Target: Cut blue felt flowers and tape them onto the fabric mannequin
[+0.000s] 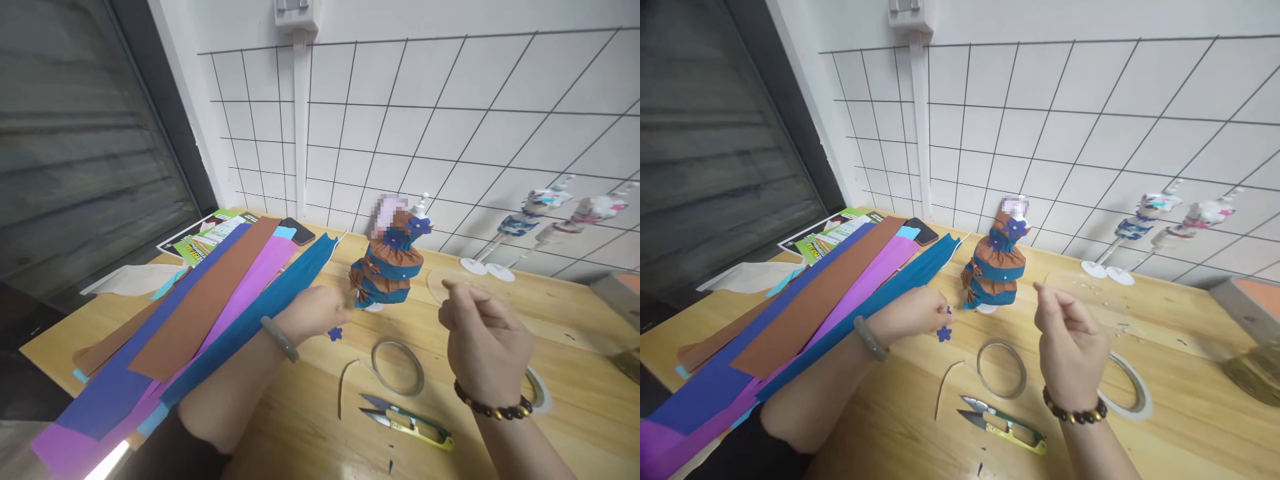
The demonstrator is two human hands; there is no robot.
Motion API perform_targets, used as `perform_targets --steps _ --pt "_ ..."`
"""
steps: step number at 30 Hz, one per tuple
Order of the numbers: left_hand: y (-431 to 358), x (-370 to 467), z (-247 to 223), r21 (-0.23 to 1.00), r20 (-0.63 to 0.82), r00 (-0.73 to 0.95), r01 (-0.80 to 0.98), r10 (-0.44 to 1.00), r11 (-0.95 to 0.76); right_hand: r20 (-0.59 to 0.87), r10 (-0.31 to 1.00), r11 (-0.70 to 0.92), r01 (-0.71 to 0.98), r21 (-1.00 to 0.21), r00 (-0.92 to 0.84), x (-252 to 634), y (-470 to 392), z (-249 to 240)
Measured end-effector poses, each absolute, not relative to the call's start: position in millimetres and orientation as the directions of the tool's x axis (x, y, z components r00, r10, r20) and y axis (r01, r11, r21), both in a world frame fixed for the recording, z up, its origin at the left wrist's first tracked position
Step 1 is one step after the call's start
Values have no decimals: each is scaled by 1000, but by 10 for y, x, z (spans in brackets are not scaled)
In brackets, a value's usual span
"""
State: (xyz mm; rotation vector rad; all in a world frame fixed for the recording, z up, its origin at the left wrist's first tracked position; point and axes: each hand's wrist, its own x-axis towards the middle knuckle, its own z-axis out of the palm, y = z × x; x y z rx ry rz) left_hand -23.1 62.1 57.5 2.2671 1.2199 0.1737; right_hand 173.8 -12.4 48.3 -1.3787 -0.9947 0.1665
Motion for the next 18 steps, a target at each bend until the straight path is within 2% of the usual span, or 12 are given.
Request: perform_targets --steps 2,4,7,9,11,18 --pt "689 -300 511 416 -176 553 792 814 -448 499 718 252 486 -837 486 1634 -179 506" --pt "713 -302 415 404 -199 559 795 805 -452 455 862 275 550 -789 222 1525 -214 518" --pt "719 -251 280 414 -209 569 788 796 -455 259 952 302 610 -733 -160 1391 -208 486" --pt "720 -222 232 430 -209 582 776 786 -460 147 949 299 641 -707 -281 1341 -176 426" --pt "724 -212 221 457 -217 607 755 764 -470 108 948 288 662 -692 -300 1330 -135 344" --pt "764 -233 261 524 -234 653 708 720 -473 135 979 202 653 -730 -152 1390 -44 67"
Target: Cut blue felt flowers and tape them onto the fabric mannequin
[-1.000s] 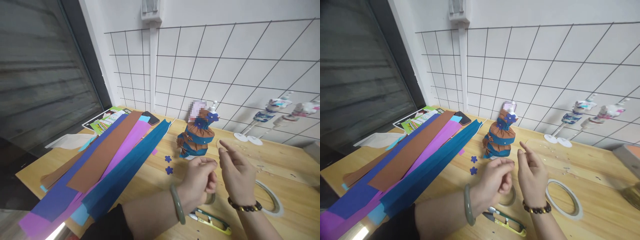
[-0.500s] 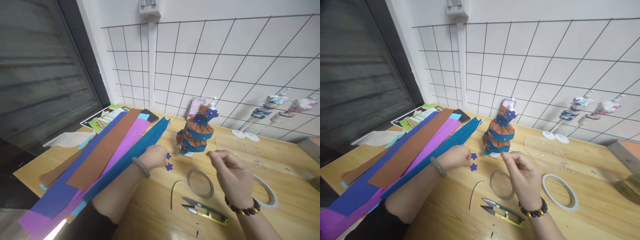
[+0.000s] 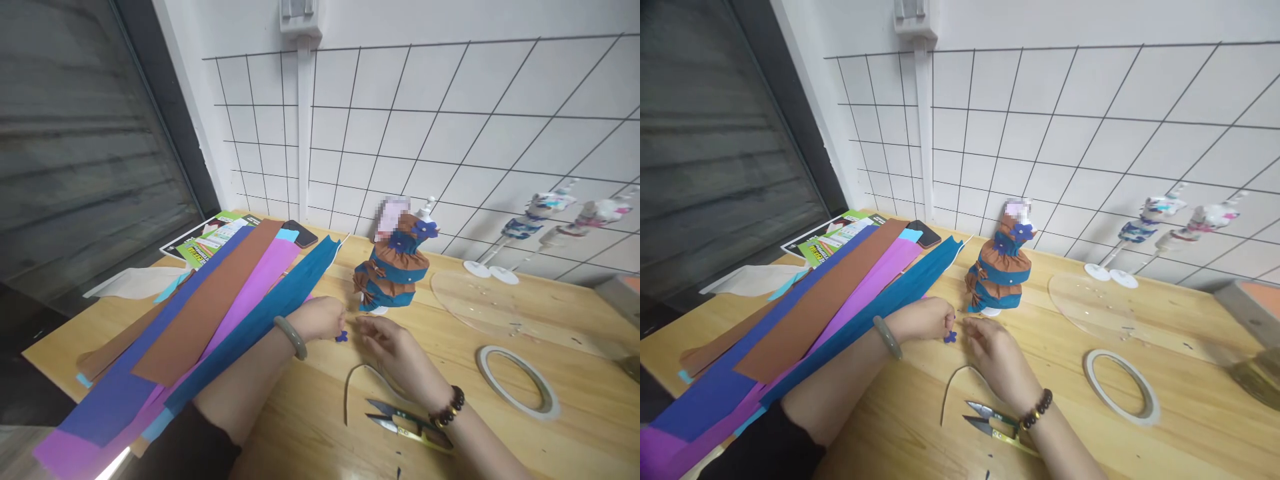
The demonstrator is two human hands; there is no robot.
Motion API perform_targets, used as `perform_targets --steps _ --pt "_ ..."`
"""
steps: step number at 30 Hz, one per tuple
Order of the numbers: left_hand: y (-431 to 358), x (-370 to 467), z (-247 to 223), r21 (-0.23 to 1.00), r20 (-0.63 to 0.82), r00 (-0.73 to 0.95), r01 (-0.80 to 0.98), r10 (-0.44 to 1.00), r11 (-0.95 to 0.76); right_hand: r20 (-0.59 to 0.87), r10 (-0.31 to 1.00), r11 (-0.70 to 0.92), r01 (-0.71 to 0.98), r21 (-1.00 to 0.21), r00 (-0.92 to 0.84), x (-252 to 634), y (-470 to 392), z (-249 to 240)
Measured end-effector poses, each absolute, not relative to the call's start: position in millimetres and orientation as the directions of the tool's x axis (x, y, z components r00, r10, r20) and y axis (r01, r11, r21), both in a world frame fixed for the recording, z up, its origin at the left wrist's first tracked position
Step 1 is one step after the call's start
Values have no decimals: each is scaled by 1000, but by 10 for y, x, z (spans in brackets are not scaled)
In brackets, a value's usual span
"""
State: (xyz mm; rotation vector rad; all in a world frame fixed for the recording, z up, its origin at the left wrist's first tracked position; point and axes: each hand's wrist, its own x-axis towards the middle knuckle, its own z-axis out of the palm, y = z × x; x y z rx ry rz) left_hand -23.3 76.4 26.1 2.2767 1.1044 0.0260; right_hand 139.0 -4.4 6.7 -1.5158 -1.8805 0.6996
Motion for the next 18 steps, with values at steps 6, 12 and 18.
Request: perform_targets --steps 6,12,18 --pt "755 -201 229 532 -255 650 713 716 -457 118 984 176 583 -793 -137 1376 -40 -11" --pt "832 -222 198 624 -323 687 672 650 -399 80 990 126 469 -874 -116 1372 -34 -69" --pt "869 -239 249 755 -380 731 599 567 -266 43 993 70 256 -964 -110 1315 -13 -30"
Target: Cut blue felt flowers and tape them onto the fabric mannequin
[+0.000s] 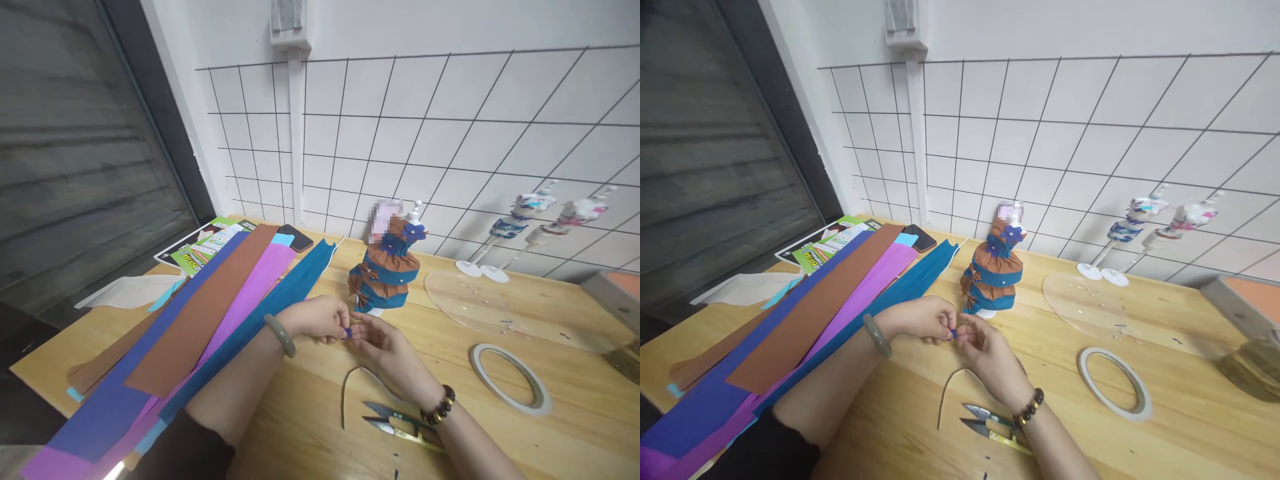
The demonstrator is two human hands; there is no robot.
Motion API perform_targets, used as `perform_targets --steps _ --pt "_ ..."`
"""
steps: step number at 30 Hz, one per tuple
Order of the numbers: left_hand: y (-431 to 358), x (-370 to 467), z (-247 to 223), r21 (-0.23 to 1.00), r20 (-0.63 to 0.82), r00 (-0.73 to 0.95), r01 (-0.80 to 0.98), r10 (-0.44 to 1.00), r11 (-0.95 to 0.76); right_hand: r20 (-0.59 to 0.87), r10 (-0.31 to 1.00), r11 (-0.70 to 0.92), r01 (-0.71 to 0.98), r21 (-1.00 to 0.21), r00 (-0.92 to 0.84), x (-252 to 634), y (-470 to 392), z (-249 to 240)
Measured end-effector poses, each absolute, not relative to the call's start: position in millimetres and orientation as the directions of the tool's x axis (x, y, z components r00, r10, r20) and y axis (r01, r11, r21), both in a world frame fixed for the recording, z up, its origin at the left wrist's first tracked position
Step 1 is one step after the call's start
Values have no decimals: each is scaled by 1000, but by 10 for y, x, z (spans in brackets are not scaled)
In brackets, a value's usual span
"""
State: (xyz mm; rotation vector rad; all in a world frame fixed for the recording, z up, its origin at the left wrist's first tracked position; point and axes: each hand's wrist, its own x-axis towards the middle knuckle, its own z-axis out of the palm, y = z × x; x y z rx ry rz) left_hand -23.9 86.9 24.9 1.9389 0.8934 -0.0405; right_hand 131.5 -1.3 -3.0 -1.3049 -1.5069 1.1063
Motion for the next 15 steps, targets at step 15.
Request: perform_targets --steps 15 --pt "886 -221 301 941 -238 829 326 506 -91 -58 997 -55 57 -997 -47 1317 -12 47"
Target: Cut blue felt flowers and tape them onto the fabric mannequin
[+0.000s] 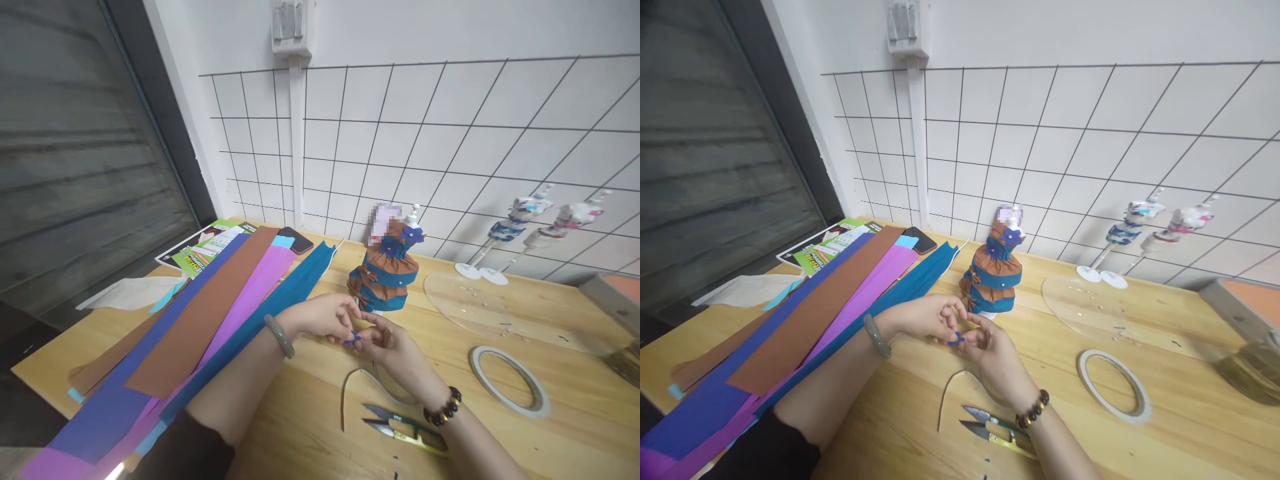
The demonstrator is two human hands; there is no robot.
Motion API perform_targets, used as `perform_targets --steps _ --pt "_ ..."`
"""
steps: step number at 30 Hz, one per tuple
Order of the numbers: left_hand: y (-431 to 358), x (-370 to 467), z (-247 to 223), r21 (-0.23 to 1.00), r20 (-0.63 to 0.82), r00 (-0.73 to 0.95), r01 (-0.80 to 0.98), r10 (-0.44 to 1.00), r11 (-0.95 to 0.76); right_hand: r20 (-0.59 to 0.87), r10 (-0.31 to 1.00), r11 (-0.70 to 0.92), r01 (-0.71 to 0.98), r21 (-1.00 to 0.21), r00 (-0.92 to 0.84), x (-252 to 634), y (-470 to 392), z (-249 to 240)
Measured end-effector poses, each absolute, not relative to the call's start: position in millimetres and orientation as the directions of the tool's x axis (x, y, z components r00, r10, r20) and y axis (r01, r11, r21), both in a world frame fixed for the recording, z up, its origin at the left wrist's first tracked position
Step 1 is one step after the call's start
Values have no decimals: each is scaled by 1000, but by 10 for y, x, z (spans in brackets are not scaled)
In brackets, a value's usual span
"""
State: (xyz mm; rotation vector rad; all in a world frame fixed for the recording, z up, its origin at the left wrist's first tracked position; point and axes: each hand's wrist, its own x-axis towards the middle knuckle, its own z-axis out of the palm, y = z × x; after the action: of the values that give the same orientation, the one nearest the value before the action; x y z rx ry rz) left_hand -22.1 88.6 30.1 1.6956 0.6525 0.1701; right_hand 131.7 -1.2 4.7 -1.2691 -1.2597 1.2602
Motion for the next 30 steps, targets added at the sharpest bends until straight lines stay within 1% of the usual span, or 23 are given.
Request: perform_targets --steps 7,13,18,30 --pt "895 -229 293 937 -208 829 321 519 -136 -63 996 -57 85 -995 -60 1363 -24 116" --pt "923 -244 267 945 -216 823 312 525 -100 -72 993 -65 79 -995 -94 1377 -31 126" --pt "934 -237 273 945 -245 817 321 522 -58 -88 992 -80 85 -993 -88 1371 -20 112" --pt "930 -244 304 940 -248 804 336 540 -68 -77 995 -66 158 -985 -66 1372 -15 146"
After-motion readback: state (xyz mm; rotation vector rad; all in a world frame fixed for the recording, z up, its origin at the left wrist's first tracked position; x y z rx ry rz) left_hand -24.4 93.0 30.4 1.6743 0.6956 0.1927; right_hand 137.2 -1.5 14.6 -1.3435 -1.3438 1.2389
